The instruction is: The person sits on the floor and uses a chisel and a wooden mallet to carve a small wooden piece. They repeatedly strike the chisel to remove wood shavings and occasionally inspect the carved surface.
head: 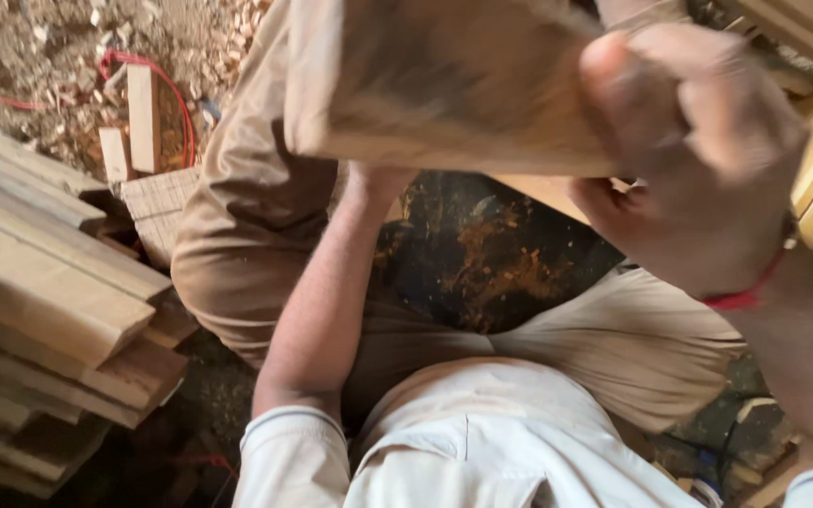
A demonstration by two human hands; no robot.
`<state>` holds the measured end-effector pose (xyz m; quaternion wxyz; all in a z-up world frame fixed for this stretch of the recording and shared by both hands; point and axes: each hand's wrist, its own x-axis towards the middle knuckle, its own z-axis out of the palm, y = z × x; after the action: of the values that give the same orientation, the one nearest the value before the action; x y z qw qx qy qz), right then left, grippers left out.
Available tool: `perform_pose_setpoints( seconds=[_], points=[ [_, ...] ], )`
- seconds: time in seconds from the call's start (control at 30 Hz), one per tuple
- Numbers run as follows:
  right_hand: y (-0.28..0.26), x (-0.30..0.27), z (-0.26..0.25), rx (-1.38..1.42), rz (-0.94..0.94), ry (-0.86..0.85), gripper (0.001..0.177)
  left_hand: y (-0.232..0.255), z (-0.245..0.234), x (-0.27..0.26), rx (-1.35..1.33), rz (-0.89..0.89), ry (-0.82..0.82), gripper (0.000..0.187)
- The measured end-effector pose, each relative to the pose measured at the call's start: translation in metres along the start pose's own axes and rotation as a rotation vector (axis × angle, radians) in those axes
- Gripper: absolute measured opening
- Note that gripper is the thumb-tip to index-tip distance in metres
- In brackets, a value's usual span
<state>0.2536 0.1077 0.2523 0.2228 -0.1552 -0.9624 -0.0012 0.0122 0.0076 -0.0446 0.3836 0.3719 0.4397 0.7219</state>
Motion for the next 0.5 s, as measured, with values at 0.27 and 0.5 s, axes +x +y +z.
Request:
perform_pose_setpoints(
  seconds=[0.27,0.5],
  points=[
    [-0.029,-0.085,0.077,1.079,1.030,-0.234,0.095,0.131,0.048,0.038,0.137,0.192,0.085,0.027],
    [-0.053,-0.150,0.112,1.417,1.282,-0.277,0.105,0.134,0.051,0.047,0.146,0.233,0.055,0.023]
  ],
)
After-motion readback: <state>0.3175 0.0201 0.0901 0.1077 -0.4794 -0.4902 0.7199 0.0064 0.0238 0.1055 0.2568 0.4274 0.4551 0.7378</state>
